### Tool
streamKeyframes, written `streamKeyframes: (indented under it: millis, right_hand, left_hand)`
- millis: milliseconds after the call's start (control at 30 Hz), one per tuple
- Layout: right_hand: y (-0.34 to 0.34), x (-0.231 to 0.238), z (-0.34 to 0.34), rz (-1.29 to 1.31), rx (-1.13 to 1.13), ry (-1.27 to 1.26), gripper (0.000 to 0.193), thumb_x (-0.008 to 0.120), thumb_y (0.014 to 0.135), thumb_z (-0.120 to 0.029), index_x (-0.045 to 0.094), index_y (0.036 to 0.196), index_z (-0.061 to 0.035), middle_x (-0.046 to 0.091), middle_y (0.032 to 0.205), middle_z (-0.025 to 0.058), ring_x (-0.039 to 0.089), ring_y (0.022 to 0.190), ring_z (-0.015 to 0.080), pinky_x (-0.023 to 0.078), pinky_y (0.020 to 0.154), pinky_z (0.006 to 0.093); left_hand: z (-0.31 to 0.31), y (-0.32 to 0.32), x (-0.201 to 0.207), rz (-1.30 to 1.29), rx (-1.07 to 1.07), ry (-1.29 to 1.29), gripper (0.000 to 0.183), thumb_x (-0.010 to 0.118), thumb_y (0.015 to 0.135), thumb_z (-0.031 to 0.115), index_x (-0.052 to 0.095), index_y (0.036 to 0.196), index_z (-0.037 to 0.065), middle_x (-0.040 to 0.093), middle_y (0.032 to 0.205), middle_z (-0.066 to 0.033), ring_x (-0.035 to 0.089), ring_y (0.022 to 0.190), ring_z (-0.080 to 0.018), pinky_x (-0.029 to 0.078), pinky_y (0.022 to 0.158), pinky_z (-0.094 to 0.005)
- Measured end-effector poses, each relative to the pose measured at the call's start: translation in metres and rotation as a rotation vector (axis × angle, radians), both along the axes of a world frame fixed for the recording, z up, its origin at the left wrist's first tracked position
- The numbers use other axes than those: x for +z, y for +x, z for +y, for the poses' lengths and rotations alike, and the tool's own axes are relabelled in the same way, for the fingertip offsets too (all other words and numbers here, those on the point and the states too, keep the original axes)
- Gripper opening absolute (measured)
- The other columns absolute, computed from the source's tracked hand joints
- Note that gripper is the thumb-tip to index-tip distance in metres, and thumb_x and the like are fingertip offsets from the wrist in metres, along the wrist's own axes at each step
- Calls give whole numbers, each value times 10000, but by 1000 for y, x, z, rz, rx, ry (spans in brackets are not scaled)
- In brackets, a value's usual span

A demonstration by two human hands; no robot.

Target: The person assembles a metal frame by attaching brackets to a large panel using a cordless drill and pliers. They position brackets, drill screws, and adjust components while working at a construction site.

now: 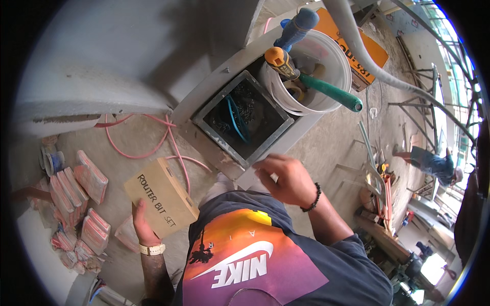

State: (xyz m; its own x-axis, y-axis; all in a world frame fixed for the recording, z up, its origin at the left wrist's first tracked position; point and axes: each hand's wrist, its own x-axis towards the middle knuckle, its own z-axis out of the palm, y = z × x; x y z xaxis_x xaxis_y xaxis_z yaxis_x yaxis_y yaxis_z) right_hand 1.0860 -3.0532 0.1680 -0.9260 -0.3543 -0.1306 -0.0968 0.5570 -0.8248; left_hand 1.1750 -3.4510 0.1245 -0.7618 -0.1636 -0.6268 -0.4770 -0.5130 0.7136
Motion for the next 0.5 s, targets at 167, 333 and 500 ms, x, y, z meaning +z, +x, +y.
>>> streamKeyframes:
  millis: [167,333,500]
  right_hand:
    - [-51,0,-7,-27,-163,23,131,652,909,-109,687,983,-7,677,909,202,685,867,404,550,754,475]
    - [-99,-31,-48,78,-140,304,250,679,867,-155,603,1042,5,680,904,249,685,901,442,548,793,522]
    - [-99,-31,-57,-33,-192,352,337,674,846,-135,579,1142,-4,690,871,260,691,907,447,546,809,536]
  left_hand:
    - [2,-11,-9,-17,-47,15,528,576,1033,370,475,1464,83,602,1333,-105,611,1205,-260,518,998,-427]
    - [4,-25,-12,9,-105,-2,525,574,1039,338,461,1479,75,598,1346,-104,608,1215,-260,519,1002,-423]
    - [4,-35,-7,15,-127,-38,558,586,1030,328,436,1500,69,595,1352,-104,606,1221,-262,521,1002,-423]
